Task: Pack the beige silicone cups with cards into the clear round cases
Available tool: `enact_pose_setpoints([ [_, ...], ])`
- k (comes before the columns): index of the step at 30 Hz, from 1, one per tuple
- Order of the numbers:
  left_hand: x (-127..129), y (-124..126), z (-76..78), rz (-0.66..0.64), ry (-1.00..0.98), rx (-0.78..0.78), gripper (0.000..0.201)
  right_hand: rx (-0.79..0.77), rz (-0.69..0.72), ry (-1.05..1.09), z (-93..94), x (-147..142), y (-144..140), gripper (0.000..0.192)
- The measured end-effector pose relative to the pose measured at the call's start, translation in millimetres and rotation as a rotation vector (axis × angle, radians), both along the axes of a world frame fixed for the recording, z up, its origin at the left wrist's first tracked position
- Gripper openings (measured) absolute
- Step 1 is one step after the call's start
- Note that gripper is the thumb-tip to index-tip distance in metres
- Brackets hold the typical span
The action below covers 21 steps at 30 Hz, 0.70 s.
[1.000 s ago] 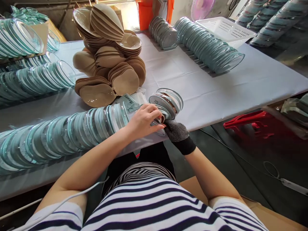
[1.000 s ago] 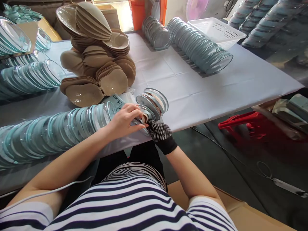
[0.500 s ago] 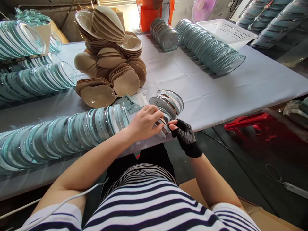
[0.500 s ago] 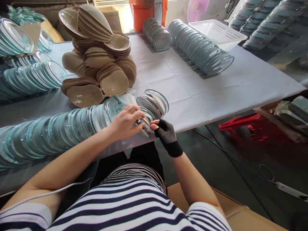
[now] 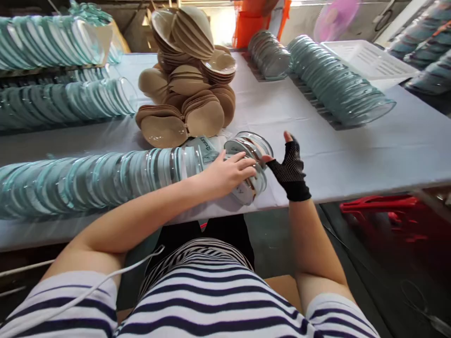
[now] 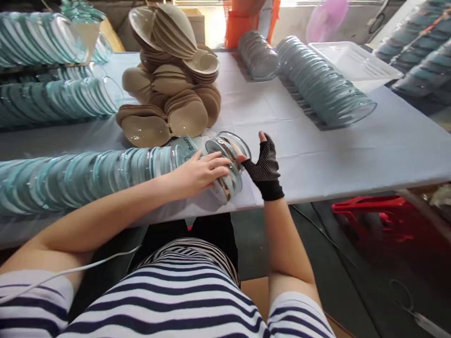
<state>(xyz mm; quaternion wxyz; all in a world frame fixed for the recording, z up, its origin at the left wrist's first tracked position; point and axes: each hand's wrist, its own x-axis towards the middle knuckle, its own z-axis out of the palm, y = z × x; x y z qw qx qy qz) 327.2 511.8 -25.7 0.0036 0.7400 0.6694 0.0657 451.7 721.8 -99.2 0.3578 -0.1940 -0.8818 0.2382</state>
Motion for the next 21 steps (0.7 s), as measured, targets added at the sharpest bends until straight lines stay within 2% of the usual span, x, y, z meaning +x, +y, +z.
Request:
enact_pose_setpoints([
  [2, -10, 19, 3.9, -0.009, 0.078, 0.006, 0.042, -0.136, 0.077, -0.05, -3.2, -13, 12, 0.06],
  [4, -11, 40, 3.0, 0.009, 0.129, 0.018, 0.046, -0.201, 0.024, -0.043, -6.2, -16, 18, 0.051],
  [8, 1, 67, -0.6, -0.002, 0.15, 0.041, 0.058, -0.154, -0.19, -0.009, -6.9, 7, 24, 0.052],
  [11, -3, 53, 10.6, -0.07, 0.123, 0.093, 0.066, -0.02, -0.273, -0.028, 2.8, 28, 24, 0.054],
  [13, -25, 18, 27.0, -0.078, 0.064, 0.129, 0.07, 0.172, -0.296, 0.023, 15.9, 37, 14, 0.052],
  [14, -43, -8, 36.5, -0.028, 0.028, 0.14, 0.069, 0.262, -0.294, 0.064, 24.1, 38, 5, 0.051],
  [15, -63, -39, 45.9, 0.086, -0.001, 0.138, 0.065, 0.326, -0.279, 0.111, 32.6, 38, -7, 0.049],
  [17, -109, -114, 60.3, 0.449, -0.001, 0.116, 0.057, 0.346, -0.178, 0.176, 47.9, 30, -37, 0.045],
  [18, -132, -154, 64.0, 0.712, 0.039, 0.147, 0.059, 0.321, -0.067, 0.18, 53.3, 22, -53, 0.043],
  [20, -172, -232, 62.6, 1.241, 0.108, 0.129, 0.072, 0.288, 0.197, 0.12, 57.3, -1, -84, 0.043],
  [21, -187, -265, 57.8, 1.43, 0.063, 0.052, 0.081, 0.282, 0.32, 0.053, 55.9, -14, -98, 0.046],
])
